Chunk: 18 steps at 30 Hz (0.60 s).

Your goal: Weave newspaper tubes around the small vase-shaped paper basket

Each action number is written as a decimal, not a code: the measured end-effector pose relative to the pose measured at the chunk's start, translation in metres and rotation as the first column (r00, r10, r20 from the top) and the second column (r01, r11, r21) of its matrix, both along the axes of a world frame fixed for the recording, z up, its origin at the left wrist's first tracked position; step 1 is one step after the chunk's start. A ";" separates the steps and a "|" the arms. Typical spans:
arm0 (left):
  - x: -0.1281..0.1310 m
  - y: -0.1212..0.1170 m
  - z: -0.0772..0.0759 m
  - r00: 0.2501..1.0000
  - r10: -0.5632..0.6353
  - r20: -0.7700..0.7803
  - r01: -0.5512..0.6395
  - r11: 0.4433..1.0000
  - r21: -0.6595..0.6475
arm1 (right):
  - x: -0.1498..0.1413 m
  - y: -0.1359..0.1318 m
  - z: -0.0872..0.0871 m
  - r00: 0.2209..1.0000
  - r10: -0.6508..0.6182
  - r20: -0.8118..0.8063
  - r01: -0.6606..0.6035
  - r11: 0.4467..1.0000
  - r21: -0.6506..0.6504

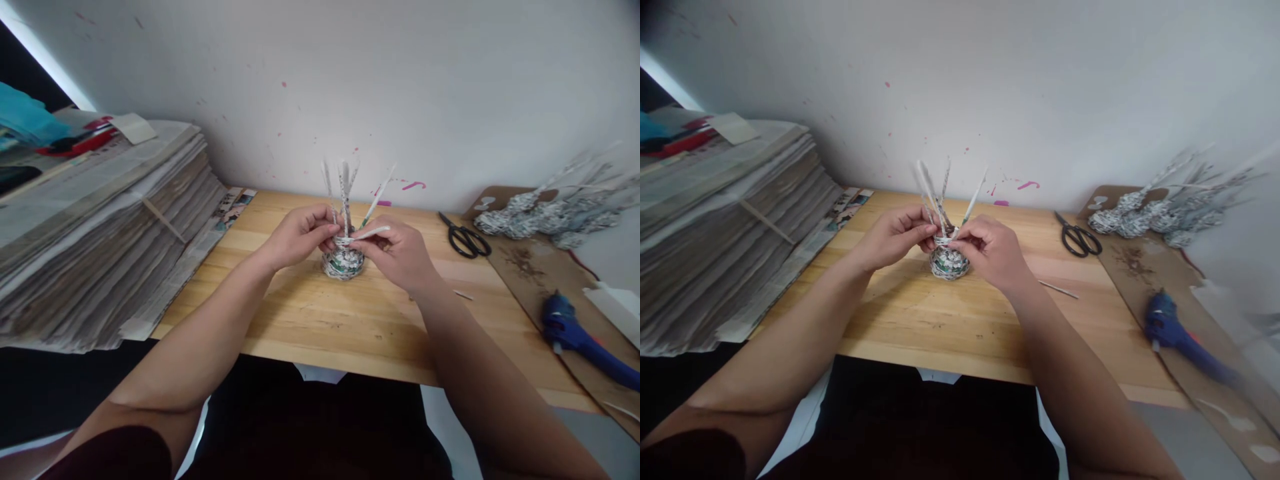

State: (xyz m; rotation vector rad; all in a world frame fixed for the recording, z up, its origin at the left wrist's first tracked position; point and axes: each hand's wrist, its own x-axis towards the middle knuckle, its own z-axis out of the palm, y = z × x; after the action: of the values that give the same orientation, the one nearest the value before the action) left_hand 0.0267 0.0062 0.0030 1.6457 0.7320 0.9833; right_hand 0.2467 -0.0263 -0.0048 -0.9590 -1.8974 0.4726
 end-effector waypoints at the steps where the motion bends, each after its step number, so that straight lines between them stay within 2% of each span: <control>1: 0.003 -0.001 -0.001 1.000 0.025 0.001 -0.025 0.999 0.025 | 0.000 0.001 -0.001 1.000 0.010 -0.012 -0.010 1.000 -0.001; 6: 0.015 -0.006 -0.007 0.990 0.140 0.024 -0.142 0.983 0.115 | 0.003 0.004 0.000 0.999 0.037 -0.021 -0.037 0.999 -0.012; 12: 0.014 -0.006 -0.008 0.996 0.045 0.072 -0.050 0.996 0.077 | 0.007 0.004 0.006 0.999 0.031 0.019 -0.030 0.999 -0.025; 18: 0.014 -0.006 -0.008 0.994 0.103 0.026 -0.106 0.980 0.166 | 0.011 0.004 0.008 0.992 0.030 0.123 -0.032 0.999 0.021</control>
State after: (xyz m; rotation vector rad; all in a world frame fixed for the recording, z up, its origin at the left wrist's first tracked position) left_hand 0.0404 -0.0001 -0.0054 1.7551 0.7466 1.1591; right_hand 0.2574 -0.0220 0.0036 -0.9637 -2.0265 0.4171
